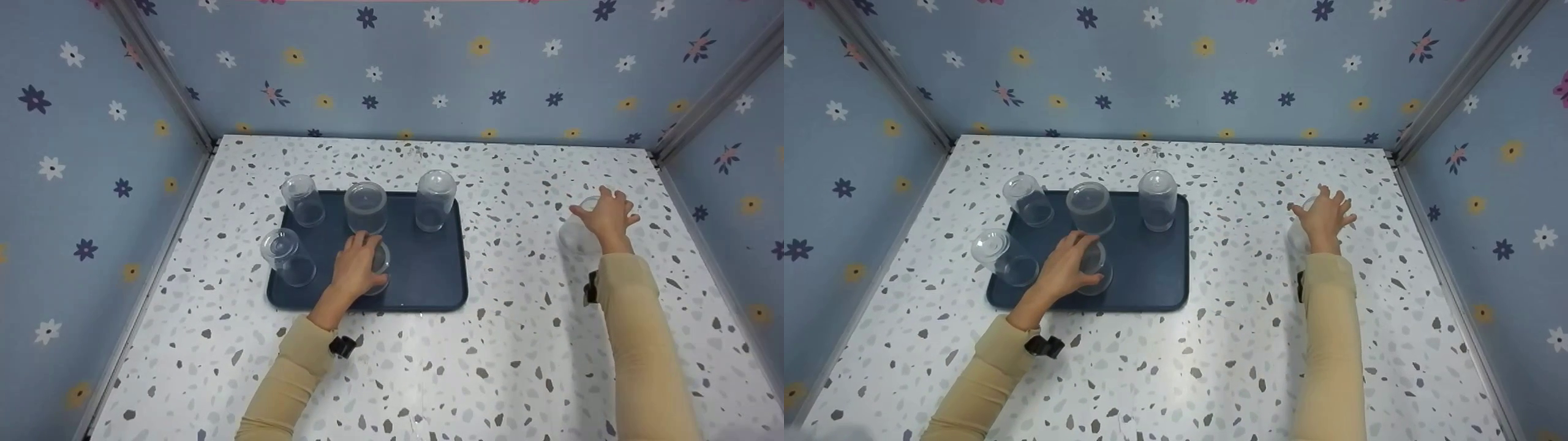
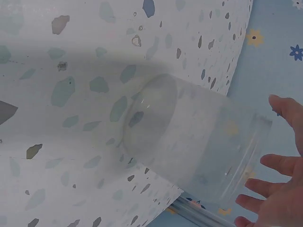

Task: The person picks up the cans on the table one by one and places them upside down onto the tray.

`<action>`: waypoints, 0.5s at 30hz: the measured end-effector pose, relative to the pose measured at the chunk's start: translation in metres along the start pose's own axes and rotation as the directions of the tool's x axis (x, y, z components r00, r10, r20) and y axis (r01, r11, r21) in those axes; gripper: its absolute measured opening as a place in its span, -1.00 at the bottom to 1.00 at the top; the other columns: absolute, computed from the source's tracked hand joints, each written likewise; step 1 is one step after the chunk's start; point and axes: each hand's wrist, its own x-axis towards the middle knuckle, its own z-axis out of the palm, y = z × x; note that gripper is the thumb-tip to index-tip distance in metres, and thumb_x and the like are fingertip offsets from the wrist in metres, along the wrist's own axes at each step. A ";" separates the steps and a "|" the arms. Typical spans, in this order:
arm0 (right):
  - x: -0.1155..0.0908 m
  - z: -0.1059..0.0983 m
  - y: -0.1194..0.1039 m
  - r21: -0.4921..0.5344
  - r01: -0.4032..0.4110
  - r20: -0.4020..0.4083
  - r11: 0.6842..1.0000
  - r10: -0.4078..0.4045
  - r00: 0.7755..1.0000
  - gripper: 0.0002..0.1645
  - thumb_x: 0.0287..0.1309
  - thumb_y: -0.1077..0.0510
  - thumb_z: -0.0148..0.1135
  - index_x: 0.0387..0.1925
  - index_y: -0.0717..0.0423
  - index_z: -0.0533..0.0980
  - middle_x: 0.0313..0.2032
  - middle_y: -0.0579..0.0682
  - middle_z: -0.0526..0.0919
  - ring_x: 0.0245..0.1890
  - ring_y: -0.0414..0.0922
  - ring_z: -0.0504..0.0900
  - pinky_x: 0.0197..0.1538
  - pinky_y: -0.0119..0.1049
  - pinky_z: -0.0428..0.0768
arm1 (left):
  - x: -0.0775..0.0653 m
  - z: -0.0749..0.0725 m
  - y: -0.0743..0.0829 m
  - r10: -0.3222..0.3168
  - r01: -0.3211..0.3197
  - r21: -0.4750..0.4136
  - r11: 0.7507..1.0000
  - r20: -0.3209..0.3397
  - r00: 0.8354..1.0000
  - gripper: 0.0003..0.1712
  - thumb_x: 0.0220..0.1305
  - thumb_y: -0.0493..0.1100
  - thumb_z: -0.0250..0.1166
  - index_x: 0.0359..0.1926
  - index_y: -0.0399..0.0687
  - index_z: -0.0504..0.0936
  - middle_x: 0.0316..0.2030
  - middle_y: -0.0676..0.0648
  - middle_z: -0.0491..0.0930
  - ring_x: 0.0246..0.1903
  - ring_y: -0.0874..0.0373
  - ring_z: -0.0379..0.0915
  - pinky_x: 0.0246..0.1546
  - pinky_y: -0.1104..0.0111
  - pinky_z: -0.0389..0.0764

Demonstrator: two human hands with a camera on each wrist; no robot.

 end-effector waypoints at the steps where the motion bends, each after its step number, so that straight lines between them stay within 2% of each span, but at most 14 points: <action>1: 0.000 0.000 0.001 -0.001 -0.003 0.009 1.000 0.003 1.000 0.05 0.03 -0.21 0.13 0.29 0.37 -0.06 0.20 0.48 -0.09 0.15 0.41 -0.10 0.01 0.32 -0.12 | 0.000 0.000 0.000 0.000 0.000 -0.001 1.000 0.001 1.000 -0.19 -0.24 -0.13 0.45 0.12 -0.19 0.38 0.05 -0.24 0.27 0.05 -0.14 0.20 -0.15 -0.04 0.37; 6: 0.002 -0.002 0.003 -0.005 -0.048 0.082 0.999 0.048 0.995 0.13 0.01 -0.25 0.13 0.32 0.32 -0.18 0.22 0.50 -0.22 0.15 0.45 -0.16 0.02 0.36 -0.14 | 0.000 0.000 -0.001 0.006 -0.006 0.001 1.000 -0.007 1.000 -0.19 -0.26 -0.12 0.45 0.12 -0.18 0.38 0.05 -0.24 0.27 0.04 -0.14 0.21 -0.16 -0.04 0.37; 10: 0.002 -0.004 0.003 -0.018 -0.092 0.158 0.996 0.093 0.983 0.19 -0.01 -0.31 0.10 0.33 0.28 -0.26 0.22 0.52 -0.31 0.15 0.50 -0.27 0.02 0.40 -0.18 | 0.000 0.000 -0.001 0.004 -0.004 0.008 1.000 -0.009 1.000 -0.19 -0.27 -0.12 0.45 0.11 -0.18 0.39 0.04 -0.24 0.28 0.03 -0.13 0.22 -0.16 -0.04 0.37; 15: 0.003 -0.007 0.003 -0.028 -0.117 0.217 0.993 0.120 0.969 0.21 -0.02 -0.33 0.09 0.32 0.27 -0.31 0.21 0.54 -0.31 0.14 0.52 -0.28 0.01 0.41 -0.13 | 0.000 -0.001 0.000 -0.003 0.003 0.004 1.000 -0.003 1.000 -0.19 -0.29 -0.12 0.46 0.10 -0.17 0.39 0.04 -0.23 0.29 0.03 -0.12 0.22 -0.15 -0.04 0.37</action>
